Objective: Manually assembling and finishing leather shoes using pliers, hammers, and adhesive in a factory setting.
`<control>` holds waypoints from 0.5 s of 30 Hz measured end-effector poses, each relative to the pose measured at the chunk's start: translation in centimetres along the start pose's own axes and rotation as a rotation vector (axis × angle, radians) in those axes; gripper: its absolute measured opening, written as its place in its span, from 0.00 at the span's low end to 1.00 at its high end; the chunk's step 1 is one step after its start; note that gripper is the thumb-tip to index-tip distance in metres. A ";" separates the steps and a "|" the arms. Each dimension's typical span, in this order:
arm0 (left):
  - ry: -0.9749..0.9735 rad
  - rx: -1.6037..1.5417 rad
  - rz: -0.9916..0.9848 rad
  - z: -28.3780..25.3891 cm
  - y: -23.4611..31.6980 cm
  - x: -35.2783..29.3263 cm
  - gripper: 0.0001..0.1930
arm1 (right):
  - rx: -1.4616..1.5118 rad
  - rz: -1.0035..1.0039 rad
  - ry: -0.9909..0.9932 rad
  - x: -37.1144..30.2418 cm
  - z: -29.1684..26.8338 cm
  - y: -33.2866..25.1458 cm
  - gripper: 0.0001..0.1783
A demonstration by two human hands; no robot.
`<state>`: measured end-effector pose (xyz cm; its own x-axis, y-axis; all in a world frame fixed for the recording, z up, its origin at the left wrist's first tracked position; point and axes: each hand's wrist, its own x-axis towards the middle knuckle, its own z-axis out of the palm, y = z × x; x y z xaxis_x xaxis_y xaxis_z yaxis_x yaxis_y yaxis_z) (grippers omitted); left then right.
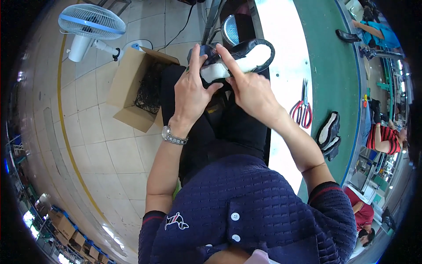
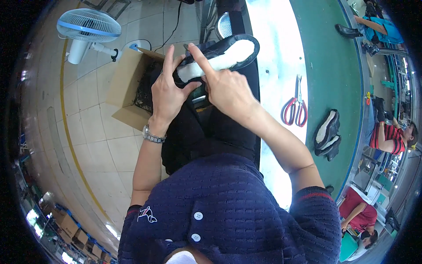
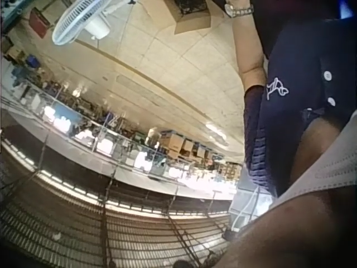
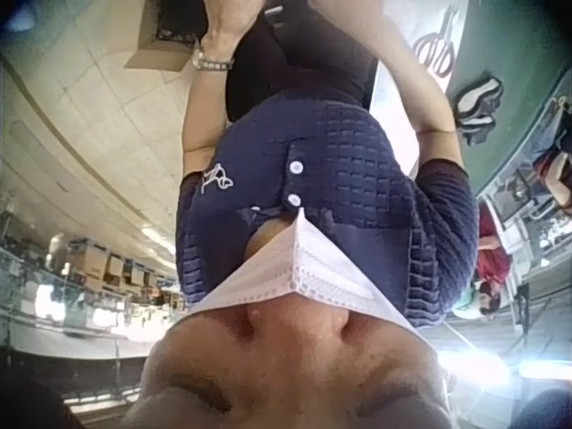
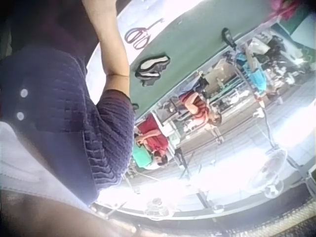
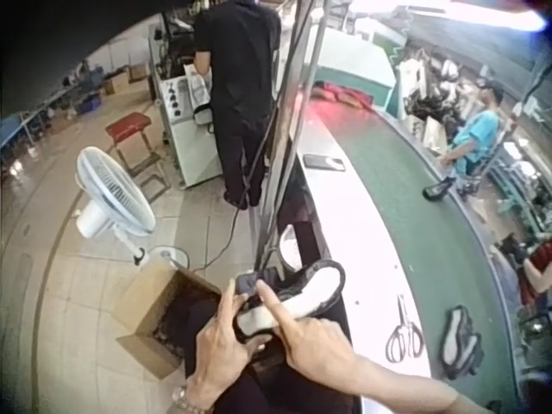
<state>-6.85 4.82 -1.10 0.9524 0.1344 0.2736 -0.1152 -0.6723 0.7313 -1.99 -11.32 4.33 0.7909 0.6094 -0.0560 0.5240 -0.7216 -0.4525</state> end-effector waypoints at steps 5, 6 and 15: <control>-0.138 -0.122 0.035 -1.6 -1.2 0.2 0.58 | -0.123 -0.129 0.124 1.6 -2.9 2.7 0.40; -0.190 -0.188 0.024 -1.9 -1.4 0.4 0.59 | -0.222 -0.034 0.116 2.1 -3.5 3.1 0.40; -0.131 -0.533 -0.421 -2.9 0.2 -9.0 0.50 | 0.483 0.428 -0.495 -3.5 -4.9 0.0 0.36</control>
<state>-16.25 5.60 -1.66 0.9688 0.1938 -0.1546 0.1811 -0.1278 0.9751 -3.24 -15.05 8.90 0.6010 0.4690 -0.6471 -0.0760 -0.7725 -0.6305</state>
